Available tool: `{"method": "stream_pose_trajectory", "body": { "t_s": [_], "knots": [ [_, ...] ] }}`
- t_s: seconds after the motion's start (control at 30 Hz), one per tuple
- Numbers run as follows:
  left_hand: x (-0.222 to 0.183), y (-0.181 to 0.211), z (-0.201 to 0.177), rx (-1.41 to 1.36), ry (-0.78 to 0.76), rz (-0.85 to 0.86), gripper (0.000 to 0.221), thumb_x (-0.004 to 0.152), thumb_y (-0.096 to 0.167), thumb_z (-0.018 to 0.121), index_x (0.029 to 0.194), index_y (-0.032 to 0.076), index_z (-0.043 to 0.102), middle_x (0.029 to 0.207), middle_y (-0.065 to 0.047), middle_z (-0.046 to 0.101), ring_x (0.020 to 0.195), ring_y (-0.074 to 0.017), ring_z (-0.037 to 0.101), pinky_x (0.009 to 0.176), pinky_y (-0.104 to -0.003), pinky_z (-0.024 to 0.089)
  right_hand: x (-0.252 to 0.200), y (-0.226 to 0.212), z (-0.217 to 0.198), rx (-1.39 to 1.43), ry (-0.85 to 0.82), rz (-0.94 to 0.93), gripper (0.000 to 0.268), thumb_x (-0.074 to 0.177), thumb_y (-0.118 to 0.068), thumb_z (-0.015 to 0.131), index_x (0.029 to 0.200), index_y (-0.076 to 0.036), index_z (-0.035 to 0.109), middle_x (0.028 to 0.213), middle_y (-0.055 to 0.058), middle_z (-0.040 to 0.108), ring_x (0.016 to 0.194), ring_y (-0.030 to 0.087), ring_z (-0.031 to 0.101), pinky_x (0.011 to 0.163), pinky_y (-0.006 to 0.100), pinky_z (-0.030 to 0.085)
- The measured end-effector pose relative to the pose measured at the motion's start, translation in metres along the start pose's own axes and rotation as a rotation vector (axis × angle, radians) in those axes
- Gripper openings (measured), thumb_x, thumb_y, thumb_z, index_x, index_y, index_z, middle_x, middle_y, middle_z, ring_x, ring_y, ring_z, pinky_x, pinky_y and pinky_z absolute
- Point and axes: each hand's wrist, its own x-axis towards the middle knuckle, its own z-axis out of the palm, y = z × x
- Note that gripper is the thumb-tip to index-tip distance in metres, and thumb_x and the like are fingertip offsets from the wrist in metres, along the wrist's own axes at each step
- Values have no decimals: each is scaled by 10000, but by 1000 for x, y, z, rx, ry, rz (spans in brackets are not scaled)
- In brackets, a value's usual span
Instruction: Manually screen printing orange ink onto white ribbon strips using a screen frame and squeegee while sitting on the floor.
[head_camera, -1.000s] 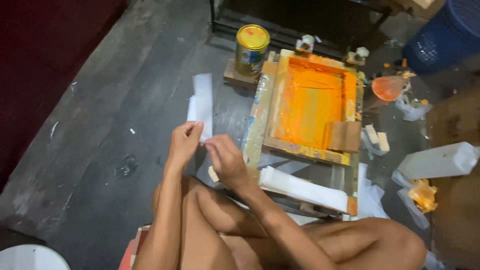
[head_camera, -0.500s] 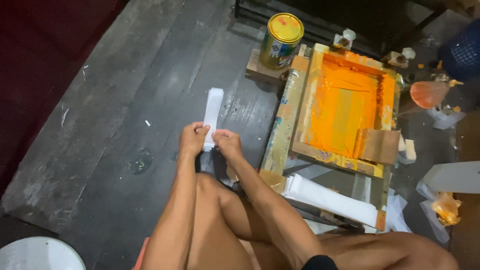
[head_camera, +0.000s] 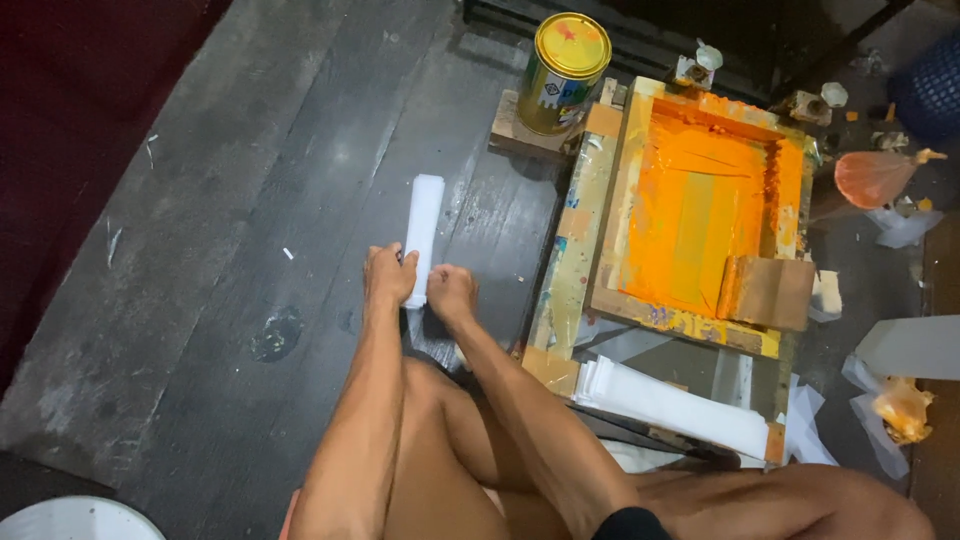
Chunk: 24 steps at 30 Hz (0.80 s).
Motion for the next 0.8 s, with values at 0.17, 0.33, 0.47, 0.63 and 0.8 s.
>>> {"method": "stream_pose_trajectory", "body": {
  "t_s": [0.17, 0.33, 0.47, 0.63, 0.8],
  "knots": [
    [3, -3, 6, 0, -17, -3, 491, 991, 398, 649, 1377, 95, 664, 1268, -147, 600, 1220, -358, 593, 1049, -479, 483, -14, -12, -4, 13, -37, 7, 220, 943, -170, 624, 1067, -195, 805, 954, 40, 781, 920, 240, 732, 782, 368, 571],
    [0, 0, 3, 0, -34, 23, 464, 992, 380, 646, 1348, 85, 680, 1231, -171, 610, 1202, -387, 598, 1040, -487, 489, -31, -21, -13, 67, -61, 0, 282, 959, -127, 588, 1160, -168, 782, 1046, 66, 778, 1014, 265, 724, 848, 393, 567],
    [-13, 10, -5, -12, -25, 12, 448, 1000, 352, 643, 1357, 83, 671, 1225, -178, 609, 1192, -376, 605, 1026, -479, 488, -35, -22, -16, 129, -58, -20, 277, 961, -103, 585, 1155, -143, 778, 1045, 94, 773, 1013, 280, 721, 842, 408, 563],
    [4, -8, 5, -20, -7, 46, 454, 992, 370, 651, 1354, 97, 669, 1170, -132, 604, 1160, -338, 611, 1019, -458, 493, -10, -3, -7, 81, -62, 6, 290, 966, -144, 589, 1204, -153, 754, 1051, 86, 765, 945, 246, 744, 771, 379, 607],
    [-45, 35, -31, -85, 168, 167, 374, 1020, 230, 591, 1316, 16, 674, 1139, -193, 611, 1113, -380, 613, 1003, -492, 486, -56, -37, -59, 278, 26, -197, 354, 938, -53, 533, 1239, 56, 684, 995, 252, 755, 796, 278, 766, 667, 382, 641]
  ]
}}
